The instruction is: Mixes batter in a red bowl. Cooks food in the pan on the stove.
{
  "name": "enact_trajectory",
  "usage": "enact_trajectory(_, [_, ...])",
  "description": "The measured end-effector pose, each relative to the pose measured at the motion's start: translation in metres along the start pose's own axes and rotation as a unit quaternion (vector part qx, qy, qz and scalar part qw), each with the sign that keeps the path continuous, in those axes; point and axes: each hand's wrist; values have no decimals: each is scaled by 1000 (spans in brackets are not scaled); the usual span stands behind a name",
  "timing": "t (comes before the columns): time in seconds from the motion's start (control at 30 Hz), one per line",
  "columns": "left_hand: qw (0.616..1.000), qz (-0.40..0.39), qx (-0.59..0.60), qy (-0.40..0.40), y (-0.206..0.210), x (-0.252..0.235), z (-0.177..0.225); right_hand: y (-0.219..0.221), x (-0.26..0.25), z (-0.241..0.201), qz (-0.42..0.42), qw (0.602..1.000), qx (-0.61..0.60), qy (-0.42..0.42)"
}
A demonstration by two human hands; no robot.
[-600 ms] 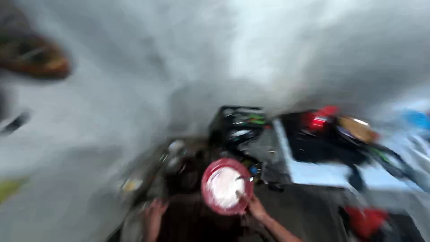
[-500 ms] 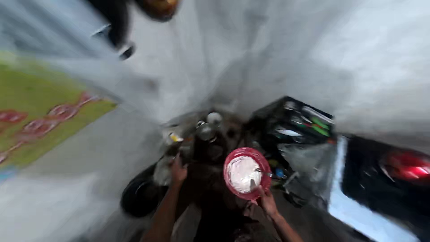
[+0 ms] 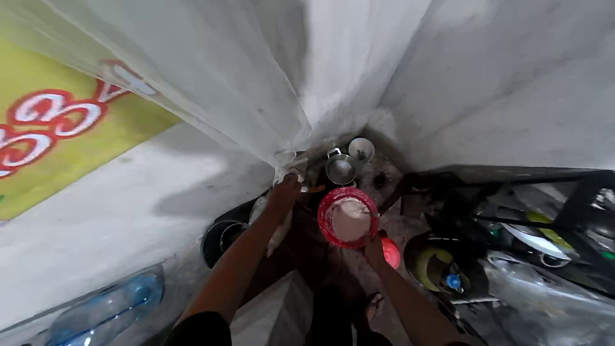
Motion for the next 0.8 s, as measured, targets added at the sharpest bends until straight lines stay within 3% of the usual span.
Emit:
enact_trajectory(0.17, [995, 76, 16, 67, 10, -5, -21, 34, -52, -23, 29, 999, 33, 2])
enact_trajectory(0.27, [988, 119, 101, -4, 17, -5, -17, 47, -73, -37, 21, 999, 17, 21])
enact_trajectory(0.33, [973, 114, 166, -110, 19, -5, -7, 57, -86, -42, 15, 999, -33, 28])
enact_trajectory(0.4, [928, 98, 256, -253, 13, -4, 10, 65, -97, -49, 8, 995, -93, 42])
enact_trajectory(0.47, [846, 122, 371, -363, 11, -2, 25, 70, -105, -58, 4, 991, -121, 52])
enact_trajectory(0.57, [711, 155, 535, -429, 19, -4, 38, 78, -112, -70, 0, 988, -138, 67])
enact_trajectory(0.63, [653, 148, 599, -440, 19, -10, 40, 83, -117, -76, -3, 986, -153, 72])
enact_trajectory(0.7, [635, 140, 615, -446, 17, -15, 38, 86, -120, -80, -12, 986, -153, 70])
enact_trajectory(0.8, [671, 107, 592, -433, 20, -15, 34, 88, -121, -82, -18, 986, -153, 69])
Point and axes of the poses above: each hand's wrist, its own x-axis away from the middle knuckle, its own y-axis out of the palm, z = x × y, and after that the axes turned 3 degrees about y, right-handed
